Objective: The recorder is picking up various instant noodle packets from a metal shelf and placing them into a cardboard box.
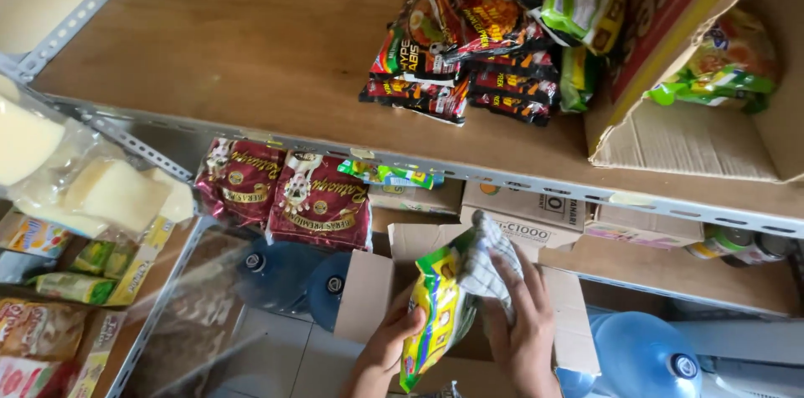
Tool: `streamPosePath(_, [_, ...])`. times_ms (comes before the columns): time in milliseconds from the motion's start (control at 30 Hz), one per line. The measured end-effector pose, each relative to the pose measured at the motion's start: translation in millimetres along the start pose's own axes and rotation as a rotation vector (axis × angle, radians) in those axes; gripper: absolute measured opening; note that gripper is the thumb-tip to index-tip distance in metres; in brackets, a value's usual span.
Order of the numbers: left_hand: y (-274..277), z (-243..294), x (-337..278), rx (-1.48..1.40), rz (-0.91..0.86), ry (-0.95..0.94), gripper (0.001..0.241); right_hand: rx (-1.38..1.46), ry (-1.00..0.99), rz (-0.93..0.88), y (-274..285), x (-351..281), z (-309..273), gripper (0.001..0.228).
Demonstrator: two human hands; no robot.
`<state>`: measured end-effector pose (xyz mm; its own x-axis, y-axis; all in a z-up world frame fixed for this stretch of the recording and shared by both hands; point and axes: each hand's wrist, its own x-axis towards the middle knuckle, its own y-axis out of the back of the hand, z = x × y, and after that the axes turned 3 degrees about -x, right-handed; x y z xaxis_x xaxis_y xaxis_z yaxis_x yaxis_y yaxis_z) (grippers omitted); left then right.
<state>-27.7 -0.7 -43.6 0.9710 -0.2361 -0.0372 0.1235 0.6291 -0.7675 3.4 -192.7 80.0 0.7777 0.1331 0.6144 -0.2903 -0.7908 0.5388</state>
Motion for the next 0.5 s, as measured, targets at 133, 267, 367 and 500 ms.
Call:
streamPosePath(133, [25,-12,-2,-0.115,0.001,-0.015,0.077,-0.017,0.026,0.058,-25,-46,7,0.050])
streamPosePath(267, [1,20,2,-0.235,0.070,-0.018,0.079,-0.053,0.272,0.013,-51,-89,20,0.031])
streamPosePath(367, [24,-3,-5,-0.198,0.049,-0.032,0.081,0.517,-0.201,-0.224,-82,-113,100,0.031])
streamPosePath(500, [-1,-11,-1,-0.144,0.044,-0.061,0.079,0.499,-0.365,-0.024,-57,-60,57,0.038])
